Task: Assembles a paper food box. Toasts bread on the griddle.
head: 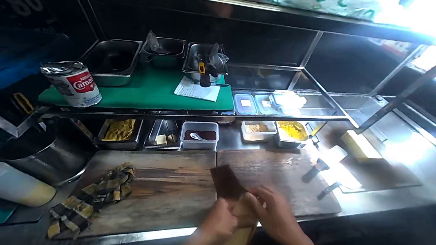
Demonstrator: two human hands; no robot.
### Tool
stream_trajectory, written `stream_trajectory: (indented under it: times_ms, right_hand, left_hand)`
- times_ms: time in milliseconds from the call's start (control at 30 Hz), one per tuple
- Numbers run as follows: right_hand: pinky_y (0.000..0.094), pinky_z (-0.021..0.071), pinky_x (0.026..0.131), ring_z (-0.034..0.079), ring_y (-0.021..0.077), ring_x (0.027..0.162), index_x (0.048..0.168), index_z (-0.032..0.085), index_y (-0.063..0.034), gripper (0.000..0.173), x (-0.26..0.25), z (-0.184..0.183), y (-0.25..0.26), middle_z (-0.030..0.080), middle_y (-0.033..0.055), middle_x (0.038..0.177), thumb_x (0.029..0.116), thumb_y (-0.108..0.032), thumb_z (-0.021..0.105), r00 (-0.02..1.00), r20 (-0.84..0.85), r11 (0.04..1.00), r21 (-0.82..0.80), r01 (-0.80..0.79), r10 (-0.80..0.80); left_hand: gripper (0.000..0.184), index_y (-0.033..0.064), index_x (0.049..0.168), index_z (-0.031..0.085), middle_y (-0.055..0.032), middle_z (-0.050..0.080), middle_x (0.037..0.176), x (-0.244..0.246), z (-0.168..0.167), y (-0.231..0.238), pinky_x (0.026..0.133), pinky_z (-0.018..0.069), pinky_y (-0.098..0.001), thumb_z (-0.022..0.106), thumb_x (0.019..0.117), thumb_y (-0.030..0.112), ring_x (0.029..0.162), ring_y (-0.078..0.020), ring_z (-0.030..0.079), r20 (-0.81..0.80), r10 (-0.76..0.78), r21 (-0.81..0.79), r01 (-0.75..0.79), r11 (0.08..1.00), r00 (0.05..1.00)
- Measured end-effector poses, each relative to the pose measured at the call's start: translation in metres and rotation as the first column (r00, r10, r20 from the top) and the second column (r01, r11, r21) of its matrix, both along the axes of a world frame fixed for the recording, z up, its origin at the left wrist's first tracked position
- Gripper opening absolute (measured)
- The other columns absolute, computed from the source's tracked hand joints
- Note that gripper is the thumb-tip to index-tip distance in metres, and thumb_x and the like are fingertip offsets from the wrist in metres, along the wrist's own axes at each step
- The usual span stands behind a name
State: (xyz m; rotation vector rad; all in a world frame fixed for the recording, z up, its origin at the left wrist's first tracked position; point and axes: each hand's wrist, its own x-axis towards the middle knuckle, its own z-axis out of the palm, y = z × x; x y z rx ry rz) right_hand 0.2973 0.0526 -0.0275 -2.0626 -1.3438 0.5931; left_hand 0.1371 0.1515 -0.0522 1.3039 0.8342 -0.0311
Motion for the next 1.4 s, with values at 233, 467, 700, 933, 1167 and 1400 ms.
stream_trajectory:
  times_ms: [233, 467, 700, 933, 1167, 1400]
  right_hand:
    - [0.0346, 0.0598, 0.067, 0.068, 0.0156, 0.079, 0.094, 0.075, -0.0137, 0.012, 0.034, -0.011, -0.055, 0.067, 0.0028, 0.084, 0.0945, -0.023, 0.067, 0.899, 0.301, 0.875, 0.272, -0.4, 0.318]
    - [0.0329, 0.0564, 0.071, 0.064, 0.013, 0.077, 0.101, 0.078, -0.0104, 0.022, 0.051, -0.013, -0.064, 0.066, 0.0039, 0.088, 0.0976, -0.027, 0.063, 0.93, -0.087, 0.93, 0.123, -0.346, 0.357]
    - [0.0483, 0.0563, 0.084, 0.069, 0.0252, 0.094, 0.103, 0.077, -0.009, 0.028, 0.054, 0.008, -0.054, 0.07, 0.0096, 0.099, 0.0983, -0.029, 0.057, 0.861, 0.041, 0.85, -0.186, -0.493, 0.508]
    - [0.0398, 0.0612, 0.073, 0.071, 0.02, 0.087, 0.102, 0.078, -0.0123, 0.019, 0.03, -0.015, -0.062, 0.072, 0.0053, 0.094, 0.0953, -0.016, 0.061, 0.873, 0.288, 0.871, 0.184, -0.455, 0.394]
    - [0.0721, 0.0153, 0.122, 0.017, 0.0345, 0.158, 0.161, 0.033, -0.0094, 0.088, 0.002, -0.016, -0.06, 0.023, 0.0171, 0.169, 0.0929, -0.058, 0.06, 0.855, 0.295, 0.888, 0.043, -0.458, 0.427]
    - [0.0453, 0.0578, 0.095, 0.069, 0.0231, 0.116, 0.139, 0.065, -0.0257, 0.038, 0.001, 0.001, -0.017, 0.069, 0.0081, 0.131, 0.1039, -0.036, 0.055, 0.803, 0.534, 0.889, 0.185, -0.419, 0.267]
  left_hand:
    - [0.026, 0.0036, 0.106, 0.072, -0.009, 0.075, 0.098, -0.001, 0.004, -0.05, 0.085, 0.0611, -0.036, 0.08, 0.0817, 0.004, 0.091, -0.0176, 0.073, 0.168, 0.453, -0.254, -0.406, 0.878, 0.875]
    - [0.014, 0.0037, 0.094, 0.076, -0.009, 0.076, 0.088, 0.012, 0.019, -0.082, 0.076, 0.0623, -0.0357, 0.081, 0.0856, 0.014, 0.079, -0.0182, 0.074, 0.103, 0.414, -0.077, -0.408, 0.91, 0.904]
    - [0.016, 0.0036, 0.093, 0.075, -0.0089, 0.075, 0.085, 0.023, 0.012, -0.098, 0.074, 0.0621, -0.0366, 0.083, 0.0822, 0.012, 0.077, -0.0188, 0.073, 0.061, 0.429, -0.032, -0.428, 0.903, 0.901]
    - [0.022, 0.0013, 0.095, 0.072, -0.0079, 0.075, 0.089, 0.017, 0.037, -0.091, 0.079, 0.0621, -0.0328, 0.086, 0.0777, 0.005, 0.083, -0.0168, 0.073, 0.088, 0.587, -0.003, -0.589, 0.808, 0.804]
    - [0.018, 0.0026, 0.103, 0.069, -0.0075, 0.074, 0.094, 0.008, 0.033, -0.059, 0.082, 0.0603, -0.038, 0.068, 0.0944, 0.019, 0.089, -0.0164, 0.072, 0.067, 0.598, 0.052, -0.601, 0.797, 0.799]
    - [0.072, 0.0088, 0.134, 0.058, -0.0142, 0.071, 0.119, -0.02, 0.042, -0.012, 0.091, 0.058, -0.0536, 0.024, 0.103, 0.064, 0.109, -0.0309, 0.07, 0.364, 0.401, -0.534, -0.164, 0.829, 0.841]
